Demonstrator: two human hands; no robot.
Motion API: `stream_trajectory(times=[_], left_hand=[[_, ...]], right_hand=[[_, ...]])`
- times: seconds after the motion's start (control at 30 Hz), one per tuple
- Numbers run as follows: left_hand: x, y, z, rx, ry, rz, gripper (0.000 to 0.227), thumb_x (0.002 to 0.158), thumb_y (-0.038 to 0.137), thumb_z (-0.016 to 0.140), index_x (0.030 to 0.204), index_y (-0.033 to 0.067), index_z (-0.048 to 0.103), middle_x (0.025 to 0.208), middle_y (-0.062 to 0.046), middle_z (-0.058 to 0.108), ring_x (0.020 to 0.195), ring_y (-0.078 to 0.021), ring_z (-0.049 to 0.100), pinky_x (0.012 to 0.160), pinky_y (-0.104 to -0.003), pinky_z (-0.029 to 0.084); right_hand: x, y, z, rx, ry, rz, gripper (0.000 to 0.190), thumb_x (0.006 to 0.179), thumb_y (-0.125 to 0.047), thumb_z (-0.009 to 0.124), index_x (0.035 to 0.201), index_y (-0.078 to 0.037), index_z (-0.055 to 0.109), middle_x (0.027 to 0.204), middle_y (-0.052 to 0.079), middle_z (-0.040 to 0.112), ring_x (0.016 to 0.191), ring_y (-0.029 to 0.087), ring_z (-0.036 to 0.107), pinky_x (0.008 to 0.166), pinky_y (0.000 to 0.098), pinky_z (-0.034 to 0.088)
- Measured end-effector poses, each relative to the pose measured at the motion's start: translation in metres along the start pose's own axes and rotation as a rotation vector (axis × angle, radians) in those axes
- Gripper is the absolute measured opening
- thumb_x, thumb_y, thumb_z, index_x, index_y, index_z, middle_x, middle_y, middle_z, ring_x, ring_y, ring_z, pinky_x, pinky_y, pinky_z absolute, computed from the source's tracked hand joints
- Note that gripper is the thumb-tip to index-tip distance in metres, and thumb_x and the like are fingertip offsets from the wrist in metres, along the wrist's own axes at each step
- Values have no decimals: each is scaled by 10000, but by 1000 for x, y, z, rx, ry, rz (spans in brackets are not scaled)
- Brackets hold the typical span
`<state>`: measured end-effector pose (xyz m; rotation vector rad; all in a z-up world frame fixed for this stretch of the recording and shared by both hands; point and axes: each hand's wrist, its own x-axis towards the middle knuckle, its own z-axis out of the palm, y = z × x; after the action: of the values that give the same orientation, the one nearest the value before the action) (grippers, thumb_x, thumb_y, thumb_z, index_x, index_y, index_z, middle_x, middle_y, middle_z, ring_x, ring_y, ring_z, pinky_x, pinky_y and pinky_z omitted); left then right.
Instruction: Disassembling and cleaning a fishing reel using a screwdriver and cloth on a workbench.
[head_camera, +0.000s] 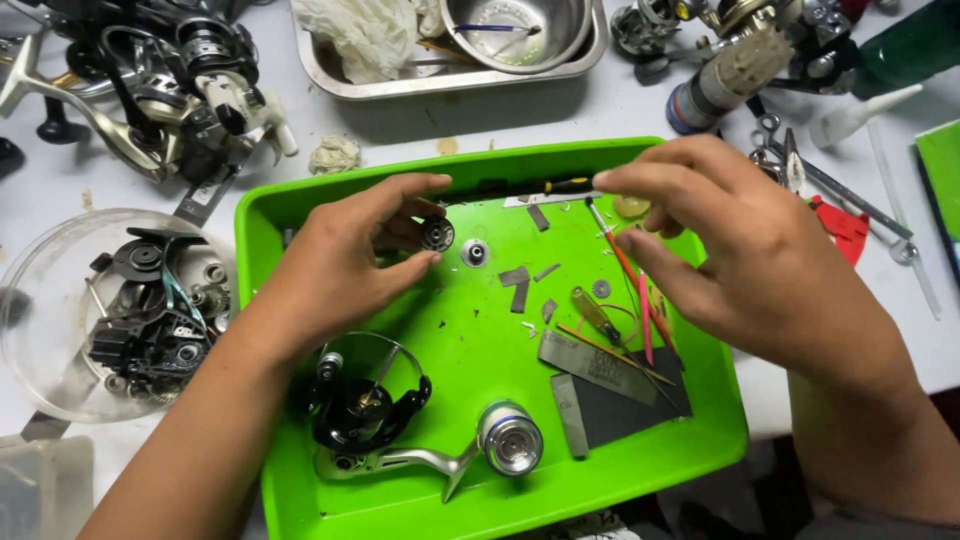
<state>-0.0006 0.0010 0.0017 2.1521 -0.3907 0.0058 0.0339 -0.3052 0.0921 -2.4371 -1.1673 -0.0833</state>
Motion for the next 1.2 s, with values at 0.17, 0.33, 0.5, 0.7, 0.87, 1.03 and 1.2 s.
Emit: stream_trajectory(times=[0.17, 0.33, 0.5, 0.7, 0.87, 1.03, 1.2], left_hand=[[1, 11, -1, -142, -23, -76, 546, 828, 29, 791, 1340, 105, 617, 1169, -49, 751, 962, -109, 739, 973, -243, 590], [1, 12, -2, -149, 15, -114, 396, 828, 67, 813, 1209, 97, 707, 1132, -24, 760, 927, -98, 727, 907, -220, 594], [0, 14, -4, -98, 21, -122, 389, 822, 112, 833, 1195, 116, 723, 1109, -25, 775, 939, -94, 737, 905, -217, 590], [-1, 15, -3, -156, 25, -170, 401, 819, 105, 845, 1204, 110, 730, 988, -7, 770, 877, -61, 706, 859, -174, 580], [-1, 21, -5, -133, 8, -192, 426, 811, 108, 839, 1220, 117, 717, 1015, -12, 781, 901, -69, 725, 893, -194, 587], [0, 17, -4, -135, 18, -186, 425, 808, 123, 846, 1216, 129, 726, 1025, 1, 788, 888, -54, 731, 858, -187, 587], [-1, 15, -4, -148, 3, -147, 401, 813, 138, 848, 1196, 123, 731, 963, -2, 789, 849, -52, 737, 840, -185, 608]], right_hand=[[-39, 4, 8, -96, -6, 23, 114, 911, -61, 768, 1002, -50, 701, 938, 77, 693, 842, 211, 674, 750, 344, 513], [-64, 9, 17, -92, -17, 145, 187, 926, -199, 775, 826, -62, 696, 701, 18, 702, 587, 151, 643, 573, 331, 483], [-77, 9, 15, -184, 59, 141, 306, 931, -75, 744, 1236, -93, 726, 1049, 65, 786, 908, 235, 739, 789, 407, 527], [-87, -5, 40, -214, -62, -4, 139, 847, -148, 792, 965, -116, 727, 870, 39, 700, 757, 255, 656, 695, 405, 492], [-83, -12, 59, -278, -95, -9, 78, 925, -193, 743, 868, -143, 723, 734, 24, 630, 659, 292, 621, 590, 445, 482], [-84, -10, 72, -347, -100, 48, 195, 946, -198, 713, 771, -125, 666, 657, 46, 572, 591, 306, 599, 540, 476, 497], [-80, -14, 80, -415, -133, 111, 314, 957, -196, 672, 663, -135, 580, 585, 43, 550, 527, 318, 592, 492, 491, 486]])
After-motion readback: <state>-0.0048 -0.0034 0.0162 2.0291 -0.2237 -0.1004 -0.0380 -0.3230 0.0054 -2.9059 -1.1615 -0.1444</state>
